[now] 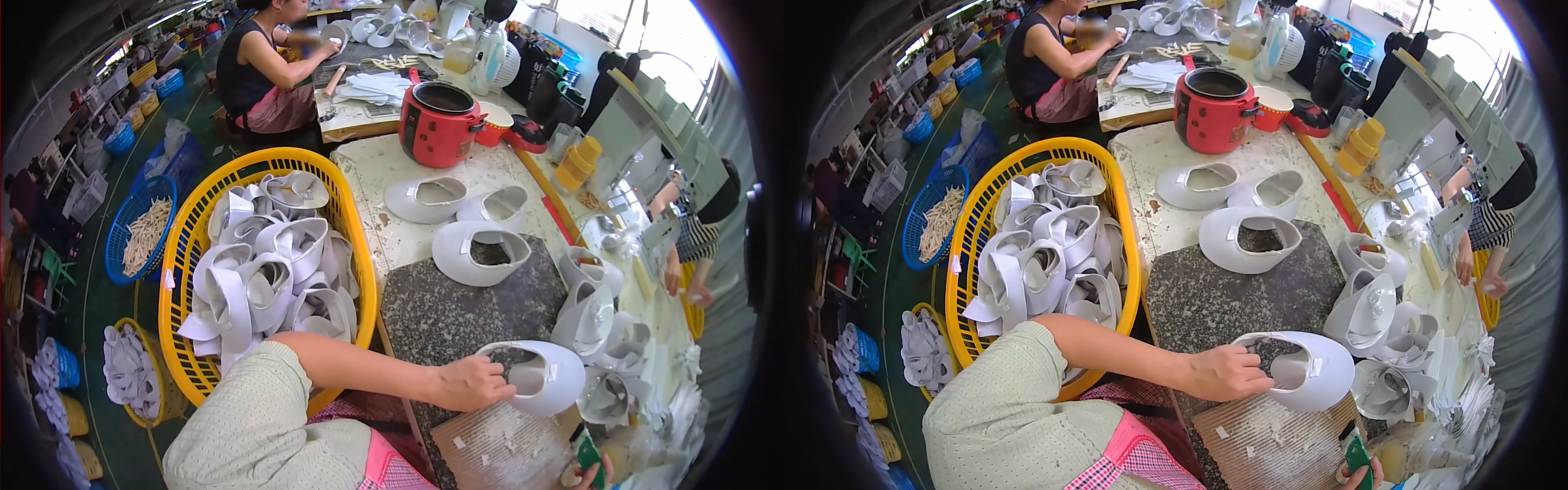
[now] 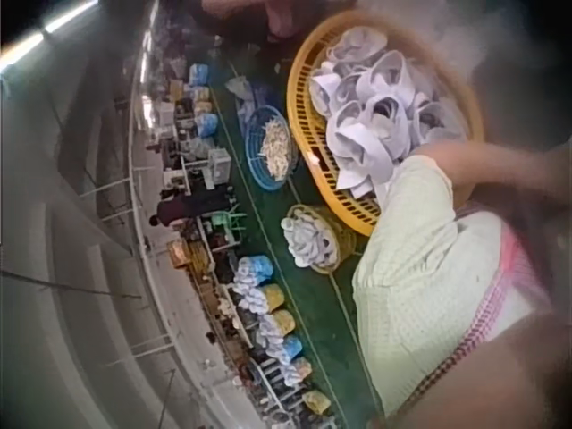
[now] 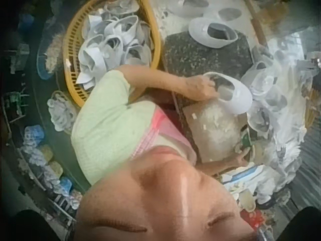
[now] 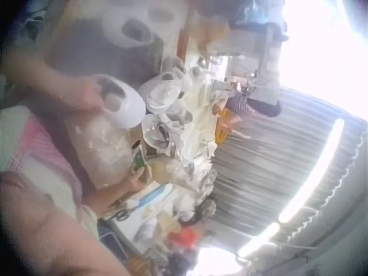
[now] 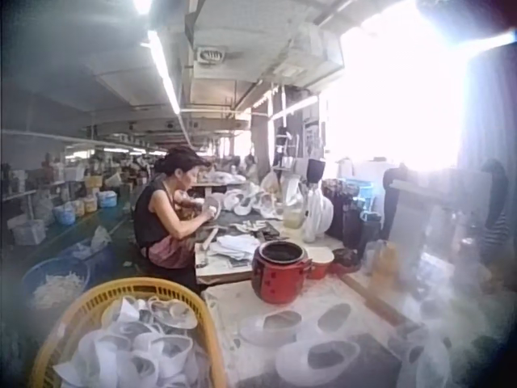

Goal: The person applies glue to shoe uppers using a brush and trims one of the shoe uppers using scissors.

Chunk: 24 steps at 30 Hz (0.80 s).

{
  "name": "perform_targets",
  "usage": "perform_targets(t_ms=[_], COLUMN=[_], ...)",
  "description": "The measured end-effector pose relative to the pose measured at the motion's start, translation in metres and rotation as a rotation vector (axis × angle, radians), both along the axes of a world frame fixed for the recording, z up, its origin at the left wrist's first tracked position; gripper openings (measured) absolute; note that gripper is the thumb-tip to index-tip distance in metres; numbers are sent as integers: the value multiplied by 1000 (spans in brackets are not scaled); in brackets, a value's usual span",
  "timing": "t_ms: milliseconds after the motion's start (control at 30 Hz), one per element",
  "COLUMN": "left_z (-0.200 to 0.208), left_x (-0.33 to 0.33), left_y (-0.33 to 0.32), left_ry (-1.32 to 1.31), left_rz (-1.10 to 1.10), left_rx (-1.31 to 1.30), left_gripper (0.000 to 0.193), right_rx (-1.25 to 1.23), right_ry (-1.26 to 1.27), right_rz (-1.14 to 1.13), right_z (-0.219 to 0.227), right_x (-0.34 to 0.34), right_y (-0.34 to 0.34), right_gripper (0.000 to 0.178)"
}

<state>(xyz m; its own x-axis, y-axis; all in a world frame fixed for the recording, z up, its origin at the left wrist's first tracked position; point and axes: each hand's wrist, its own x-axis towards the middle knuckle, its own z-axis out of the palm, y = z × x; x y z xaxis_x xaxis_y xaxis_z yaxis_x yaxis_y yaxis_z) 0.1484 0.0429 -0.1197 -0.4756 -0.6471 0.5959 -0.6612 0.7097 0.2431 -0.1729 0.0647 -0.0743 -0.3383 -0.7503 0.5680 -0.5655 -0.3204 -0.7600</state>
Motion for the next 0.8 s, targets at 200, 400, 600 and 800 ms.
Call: perform_targets(t_ms=[200,400,600,800], left_z=[-19,-26,-35,-35], left_x=[2,3,0,1], left_y=[9,5,3,6], left_ry=[-21,13,65,30], left_rz=[-47,-99,-158,-191], left_rx=[58,73,111,85], left_gripper=[19,13,14,11], right_rx=[-10,-52,-112,225], right_ry=[-30,88,-349,-248], right_rz=[48,-14,-279,-355], right_z=[5,1,-13,-24], right_x=[35,66,83,61], right_y=[-2,9,23,41], right_gripper=[19,25,37,43])
